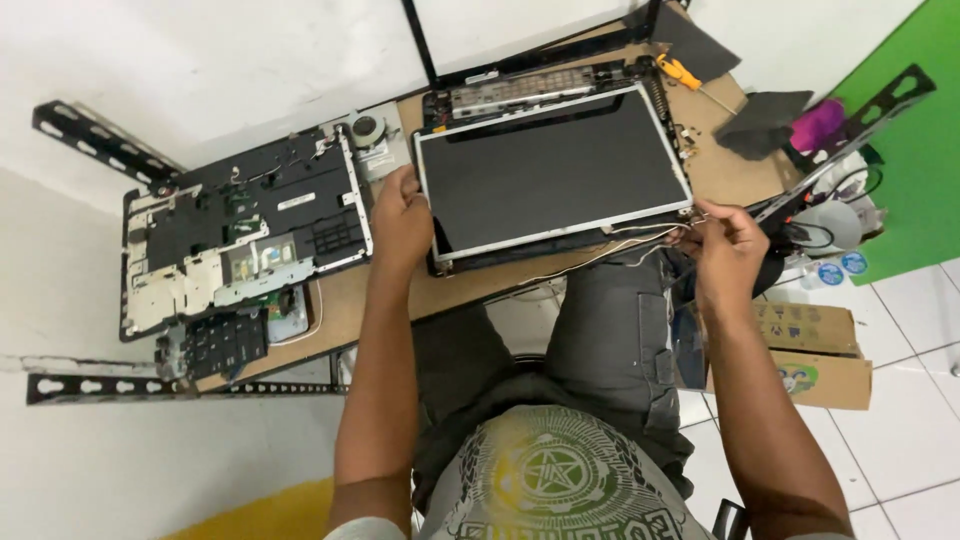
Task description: Reinstalling an LCD panel into a laptop lid, including connecting the display cable and routing wires.
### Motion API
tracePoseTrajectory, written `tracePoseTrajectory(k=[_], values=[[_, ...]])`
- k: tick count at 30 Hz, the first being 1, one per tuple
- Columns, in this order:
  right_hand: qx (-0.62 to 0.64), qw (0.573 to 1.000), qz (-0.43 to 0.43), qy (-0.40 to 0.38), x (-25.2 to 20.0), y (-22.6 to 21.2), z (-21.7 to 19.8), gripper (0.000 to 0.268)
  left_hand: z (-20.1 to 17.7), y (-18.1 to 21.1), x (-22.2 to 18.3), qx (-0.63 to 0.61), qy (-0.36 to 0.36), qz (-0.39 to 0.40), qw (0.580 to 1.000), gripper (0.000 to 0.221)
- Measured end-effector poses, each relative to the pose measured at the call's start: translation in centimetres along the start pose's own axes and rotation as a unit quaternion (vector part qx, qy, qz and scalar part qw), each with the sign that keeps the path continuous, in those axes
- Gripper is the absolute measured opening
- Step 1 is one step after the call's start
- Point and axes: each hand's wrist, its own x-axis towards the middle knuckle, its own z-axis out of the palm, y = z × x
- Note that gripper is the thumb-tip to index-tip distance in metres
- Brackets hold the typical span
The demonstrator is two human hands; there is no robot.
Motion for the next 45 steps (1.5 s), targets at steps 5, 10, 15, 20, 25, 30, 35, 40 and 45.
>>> tracePoseTrajectory(k=[5, 10, 15, 20, 25, 30, 35, 40, 45], values=[[-0.009, 0.999, 0.007, -0.035, 0.1, -0.7, -0.3, 0.017, 0.0, -1.1, 0.7, -0.045, 0.03, -0.019, 0.998, 0.038], [-0.05, 0.997, -0.021, -0.06, 0.0, -0.5, -0.7, 0.019, 0.7, -2.4, 1.5, 0.007, 0.048, 0.011, 0.999, 0.039], [-0.018, 0.999, 0.007, -0.041, 0.5, -0.2, -0.8, 0.017, -0.2, 0.6, -1.0, 0.066, -0.012, -0.012, 0.998, 0.034], [-0.047, 0.998, 0.016, -0.027, 1.1, 0.3, -0.8, 0.017, 0.3, 1.4, -0.8, 0.192, -0.064, 0.035, 0.979, 0.044], [-0.024, 0.997, 0.067, -0.029, 1.6, -1.4, -1.1, 0.022, 0.8, 4.2, -2.1, 0.234, -0.088, 0.064, 0.966, 0.052], [-0.064, 0.985, 0.119, -0.106, 2.7, -2.9, -1.2, 0.022, 1.1, 4.5, -2.3, 0.278, -0.091, 0.013, 0.956, 0.061], [-0.05, 0.975, 0.157, -0.152, 4.8, -1.6, -2.0, 0.02, 1.7, 3.0, -2.0, 0.235, -0.09, -0.007, 0.968, 0.07], [-0.034, 0.966, 0.164, -0.195, 5.8, -0.3, -3.0, 0.025, 1.5, 3.2, -2.7, 0.17, -0.058, -0.029, 0.983, 0.074], [-0.028, 0.958, 0.153, -0.239, 4.8, -1.4, -3.1, 0.033, 1.5, 1.9, -2.7, 0.053, -0.008, -0.022, 0.998, 0.067]])
